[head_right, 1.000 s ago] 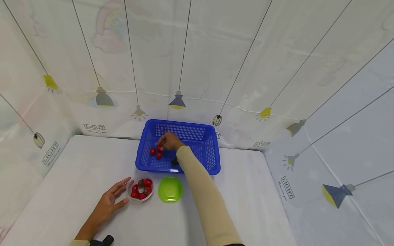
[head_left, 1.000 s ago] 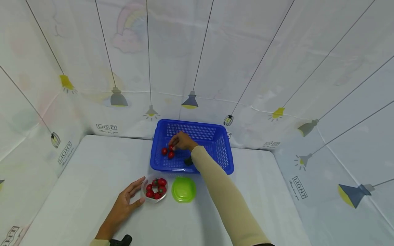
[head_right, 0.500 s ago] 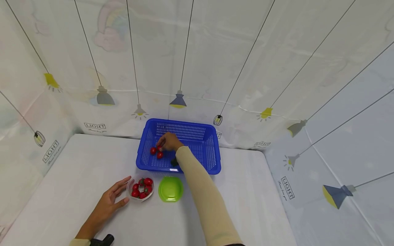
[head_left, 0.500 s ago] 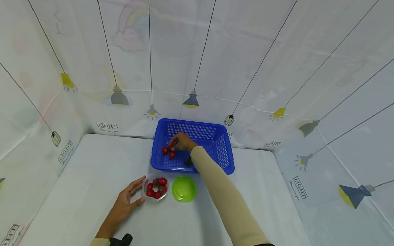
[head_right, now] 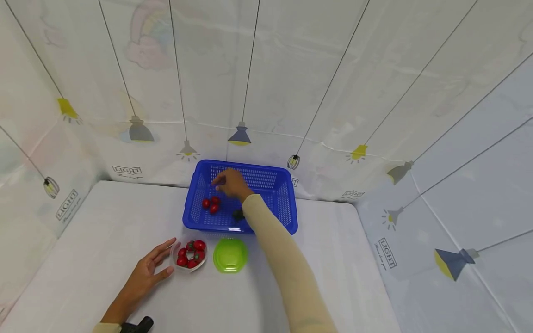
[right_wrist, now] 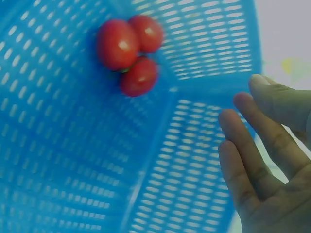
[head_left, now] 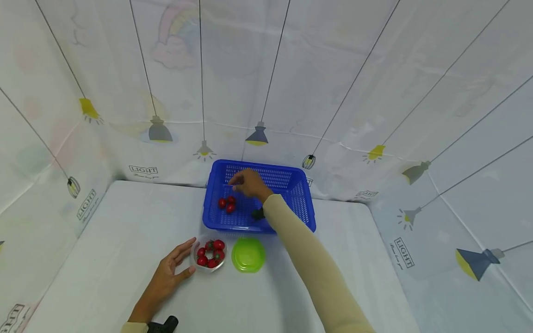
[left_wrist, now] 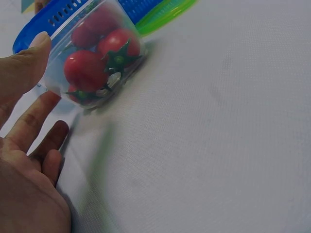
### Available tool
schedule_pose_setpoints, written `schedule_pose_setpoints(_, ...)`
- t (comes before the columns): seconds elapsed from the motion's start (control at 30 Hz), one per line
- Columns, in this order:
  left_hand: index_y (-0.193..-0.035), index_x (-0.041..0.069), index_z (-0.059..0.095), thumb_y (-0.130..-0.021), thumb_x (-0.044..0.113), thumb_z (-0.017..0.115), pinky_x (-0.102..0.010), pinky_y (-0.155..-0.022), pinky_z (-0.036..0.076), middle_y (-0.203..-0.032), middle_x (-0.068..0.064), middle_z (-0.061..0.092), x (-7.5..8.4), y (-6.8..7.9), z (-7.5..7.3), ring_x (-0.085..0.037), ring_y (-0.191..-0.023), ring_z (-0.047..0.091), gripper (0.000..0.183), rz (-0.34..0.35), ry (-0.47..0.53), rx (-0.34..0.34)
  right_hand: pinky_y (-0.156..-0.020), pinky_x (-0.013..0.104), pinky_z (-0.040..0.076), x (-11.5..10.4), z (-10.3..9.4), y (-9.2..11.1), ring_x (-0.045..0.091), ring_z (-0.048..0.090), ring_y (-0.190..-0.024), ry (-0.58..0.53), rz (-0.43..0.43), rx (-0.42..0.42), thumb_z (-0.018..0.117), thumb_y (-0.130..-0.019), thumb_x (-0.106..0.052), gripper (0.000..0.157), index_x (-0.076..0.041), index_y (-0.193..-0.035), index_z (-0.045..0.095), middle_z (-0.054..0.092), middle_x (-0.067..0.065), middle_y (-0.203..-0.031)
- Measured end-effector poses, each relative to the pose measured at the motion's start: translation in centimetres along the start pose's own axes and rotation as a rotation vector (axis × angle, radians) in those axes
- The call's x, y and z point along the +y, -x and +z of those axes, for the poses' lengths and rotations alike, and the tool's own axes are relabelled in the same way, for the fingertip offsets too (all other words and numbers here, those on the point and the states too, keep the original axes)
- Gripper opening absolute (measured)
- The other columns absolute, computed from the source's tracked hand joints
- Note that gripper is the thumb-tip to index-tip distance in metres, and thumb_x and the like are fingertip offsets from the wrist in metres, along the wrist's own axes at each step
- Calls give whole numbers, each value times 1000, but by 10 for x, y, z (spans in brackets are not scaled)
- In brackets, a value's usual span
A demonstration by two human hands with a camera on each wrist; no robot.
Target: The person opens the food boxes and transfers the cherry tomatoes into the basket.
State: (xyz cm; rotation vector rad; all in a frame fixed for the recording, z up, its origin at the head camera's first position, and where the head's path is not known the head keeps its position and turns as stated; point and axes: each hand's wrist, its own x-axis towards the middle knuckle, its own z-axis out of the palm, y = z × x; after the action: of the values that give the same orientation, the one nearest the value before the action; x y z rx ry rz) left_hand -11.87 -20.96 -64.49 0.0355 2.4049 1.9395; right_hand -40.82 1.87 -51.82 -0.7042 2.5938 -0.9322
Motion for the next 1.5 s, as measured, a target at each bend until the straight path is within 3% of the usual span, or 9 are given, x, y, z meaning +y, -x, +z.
schedule_pose_setpoints(0.2,-164,27,41,-103,18,72,-43,-118,40,-169,0,44,0,0,0,-1,-149,45,69,9,15,5,-107,39,58,-19,-17,17,21,71,-119,-30,-89,99,73,-102,-15,20,-13,-121,79,78,3,-123)
schedule_pose_setpoints(0.37,-164,25,40,-103,16,72,-51,-118,38,-170,-3,43,1,1,0,-14,-153,45,69,30,18,-5,-104,37,59,-35,-23,39,17,71,-116,-49,-116,175,74,-102,-27,18,-22,-119,80,78,-2,-122)
schedule_pose_setpoints(0.5,-164,26,40,-103,18,72,-45,-117,40,-170,-4,43,2,1,0,-20,-154,45,69,20,5,-9,-104,38,60,-50,-25,62,20,73,-117,-66,-148,231,76,-100,-34,22,-23,-120,80,78,-3,-123)
schedule_pose_setpoints(0.63,-164,29,40,-103,18,71,-36,-116,40,-171,-1,42,3,1,1,-7,-151,45,69,6,7,-6,-106,41,59,-63,-21,87,22,72,-122,-83,-178,287,78,-98,-39,28,-24,-122,79,78,-3,-126)
schedule_pose_setpoints(0.83,-164,32,40,-103,21,72,-21,-114,38,-171,3,41,3,1,1,10,-145,42,69,-19,20,-8,-100,38,60,-72,-6,119,17,71,-114,-95,-264,364,81,-97,-36,30,-21,-122,80,80,-2,-121)
schedule_pose_setpoints(0.9,-164,30,39,-103,21,72,-28,-121,39,-171,3,40,3,1,1,11,-144,42,70,-18,30,-18,-98,36,59,-72,1,127,14,69,-111,-99,-273,383,80,-97,-37,31,-21,-123,80,80,-4,-118)
schedule_pose_setpoints(1.13,-166,26,37,-103,20,73,-6,-111,32,-172,-1,39,6,2,1,8,-147,42,73,-13,48,-22,-90,32,57,-70,27,153,9,65,-102,-161,-247,407,79,-97,-41,34,-24,-126,79,79,-7,-110)
schedule_pose_setpoints(1.37,-168,28,32,-103,21,72,-21,-124,31,-175,0,34,8,2,1,-13,-159,37,77,-22,6,-32,-92,45,60,-65,53,174,24,70,-108,-257,-208,406,80,-97,-38,32,-24,-126,78,78,-2,-112)
schedule_pose_setpoints(1.5,-168,29,33,-103,22,72,-15,-123,28,-175,3,34,9,2,1,-6,-157,38,76,-41,23,-40,-93,37,60,-62,66,183,26,72,-107,-302,-193,397,80,-97,-38,31,-24,-124,79,79,-6,-114)
